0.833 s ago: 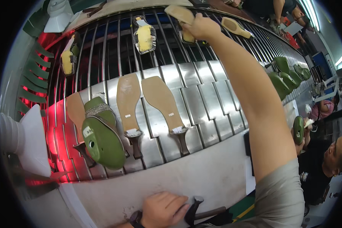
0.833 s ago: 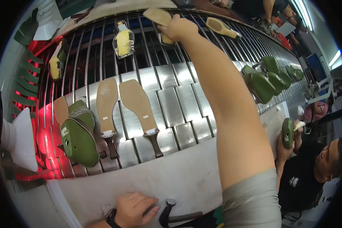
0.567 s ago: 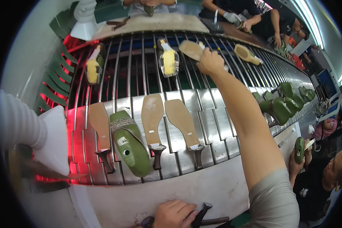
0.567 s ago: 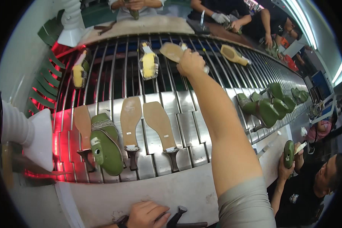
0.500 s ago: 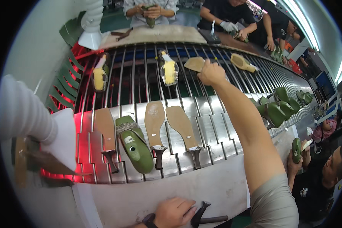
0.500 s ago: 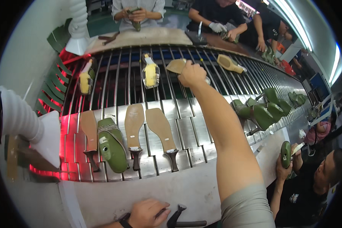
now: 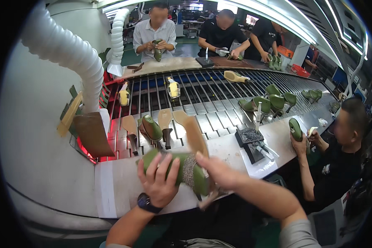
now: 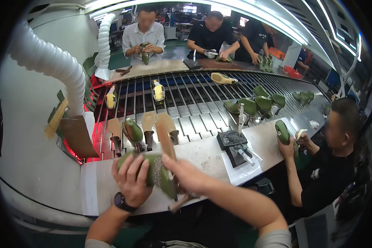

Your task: The person hammers the edge of a high-heeled shoe with a tool, then picks up a sole component from the conveyor and presses it onto the bottom of the shoe before hammering the edges again.

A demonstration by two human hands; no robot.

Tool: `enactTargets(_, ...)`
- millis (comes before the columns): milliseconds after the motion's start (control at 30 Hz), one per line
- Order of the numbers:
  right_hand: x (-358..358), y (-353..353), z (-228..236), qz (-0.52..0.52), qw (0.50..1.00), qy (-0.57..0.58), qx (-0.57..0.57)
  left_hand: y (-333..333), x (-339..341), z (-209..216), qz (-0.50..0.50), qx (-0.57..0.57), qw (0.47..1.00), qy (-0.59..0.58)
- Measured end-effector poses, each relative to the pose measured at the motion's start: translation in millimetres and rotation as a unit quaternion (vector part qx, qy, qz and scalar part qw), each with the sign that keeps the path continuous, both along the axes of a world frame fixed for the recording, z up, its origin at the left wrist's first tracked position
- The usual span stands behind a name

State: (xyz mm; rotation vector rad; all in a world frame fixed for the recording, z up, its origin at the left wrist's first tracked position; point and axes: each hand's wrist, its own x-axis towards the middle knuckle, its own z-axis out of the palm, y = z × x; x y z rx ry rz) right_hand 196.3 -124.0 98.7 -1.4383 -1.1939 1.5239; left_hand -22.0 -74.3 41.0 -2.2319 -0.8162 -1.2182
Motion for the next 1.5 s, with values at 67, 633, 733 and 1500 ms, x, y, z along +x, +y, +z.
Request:
enactTargets(67, -37.1, -44.2, -15.9, 0.027, 0.981, 0.18, -0.065, -23.7, -42.8, 11.4, -0.056, -0.156, 0.986, -0.005)
enactTargets(633, -4.4, -28.7, -115.2, -0.255, 0.957, 0.121, 0.074, -35.1, -112.0, -66.8, -0.232, -0.594, 0.49, -0.595)
enactTargets(733, 0.5, -22.1, -95.8, -0.22, 0.96, 0.169, 0.036, -41.4, -104.1, -62.6, -0.235, -0.603, 0.483, -0.591)
enactTargets(1500, -43.2, -3.0, -115.8, -0.125, 0.976, 0.114, 0.135, -44.7, -123.9, -113.2, -0.214, -0.541, 0.565, -0.584)
